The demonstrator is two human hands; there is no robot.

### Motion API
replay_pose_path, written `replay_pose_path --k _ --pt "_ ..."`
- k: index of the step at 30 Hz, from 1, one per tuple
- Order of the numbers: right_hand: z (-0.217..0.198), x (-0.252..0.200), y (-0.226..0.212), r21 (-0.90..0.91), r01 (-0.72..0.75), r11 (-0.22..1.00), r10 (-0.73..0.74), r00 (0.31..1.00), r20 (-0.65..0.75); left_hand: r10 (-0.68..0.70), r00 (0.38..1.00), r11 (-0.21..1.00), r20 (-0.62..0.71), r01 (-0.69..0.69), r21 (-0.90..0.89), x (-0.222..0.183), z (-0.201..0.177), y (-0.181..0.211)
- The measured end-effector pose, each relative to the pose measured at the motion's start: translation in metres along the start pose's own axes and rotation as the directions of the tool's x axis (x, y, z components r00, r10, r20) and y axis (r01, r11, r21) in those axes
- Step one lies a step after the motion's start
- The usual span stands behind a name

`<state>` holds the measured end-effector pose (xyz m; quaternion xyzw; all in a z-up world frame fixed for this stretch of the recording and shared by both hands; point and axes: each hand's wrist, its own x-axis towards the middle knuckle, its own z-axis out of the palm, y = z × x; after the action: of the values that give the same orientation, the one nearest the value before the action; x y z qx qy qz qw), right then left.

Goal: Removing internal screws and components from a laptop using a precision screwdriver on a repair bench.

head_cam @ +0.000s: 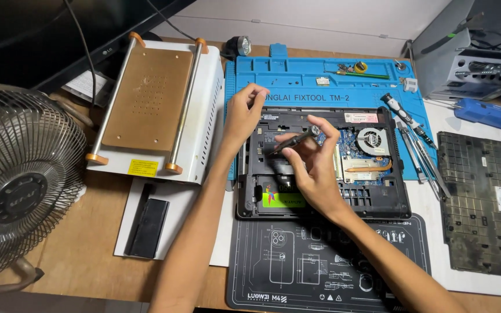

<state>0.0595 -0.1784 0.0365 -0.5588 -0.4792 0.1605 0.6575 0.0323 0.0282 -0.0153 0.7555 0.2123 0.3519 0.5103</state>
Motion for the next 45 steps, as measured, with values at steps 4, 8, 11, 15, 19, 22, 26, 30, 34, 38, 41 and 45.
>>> replay_pose_path --k 4,8,11,15,19,22,26,30,34,38,41,45 --pt "0.014 -0.002 -0.004 -0.016 0.088 0.996 -0.088 0.995 0.043 0.004 1.000 1.000 -0.005 -0.004 0.009 -0.001 -0.002 0.002" --pt "0.019 -0.006 -0.001 -0.109 0.138 0.984 -0.126 0.986 0.106 0.021 1.000 1.000 -0.005 -0.021 0.006 0.001 -0.002 0.000" --pt "0.015 -0.008 0.004 -0.206 0.173 0.963 -0.137 0.974 0.178 0.032 0.999 0.999 -0.006 -0.032 0.002 0.002 0.001 -0.008" --pt "0.016 -0.008 0.003 -0.189 0.185 0.964 -0.130 0.954 0.272 0.046 0.999 0.999 -0.005 -0.046 -0.003 0.002 0.002 -0.010" --pt "0.015 -0.007 -0.001 -0.228 0.210 0.951 -0.131 0.938 0.320 0.056 0.998 0.998 -0.006 -0.056 0.002 0.002 0.000 -0.006" --pt "0.015 -0.007 -0.001 -0.243 0.214 0.946 -0.131 0.938 0.320 0.073 0.997 0.997 -0.009 -0.073 0.011 0.002 0.000 -0.007" --pt "0.013 -0.007 0.002 -0.237 0.224 0.945 -0.140 0.934 0.328 0.100 0.995 0.994 -0.022 -0.100 0.033 0.003 0.001 -0.010" --pt "0.010 -0.012 0.008 -0.239 0.255 0.937 -0.162 0.924 0.347 0.217 0.973 0.970 -0.080 -0.205 0.133 0.009 0.002 -0.006" --pt "0.007 -0.019 0.023 -0.257 0.285 0.924 -0.188 0.920 0.342 0.327 0.930 0.937 -0.171 -0.295 0.187 0.012 0.001 0.036" --pt "0.006 -0.018 0.024 -0.208 0.505 0.838 -0.410 0.833 0.372 0.435 0.842 0.888 -0.318 -0.344 0.305 0.029 0.000 0.062" --pt "0.007 -0.020 0.023 -0.249 0.482 0.840 -0.376 0.848 0.373 0.493 0.793 0.845 -0.359 -0.337 0.416 0.059 -0.007 0.080" --pt "0.006 -0.019 0.022 -0.255 0.460 0.851 -0.346 0.855 0.386 0.565 0.692 0.813 -0.449 -0.376 0.445 0.089 -0.019 0.122"
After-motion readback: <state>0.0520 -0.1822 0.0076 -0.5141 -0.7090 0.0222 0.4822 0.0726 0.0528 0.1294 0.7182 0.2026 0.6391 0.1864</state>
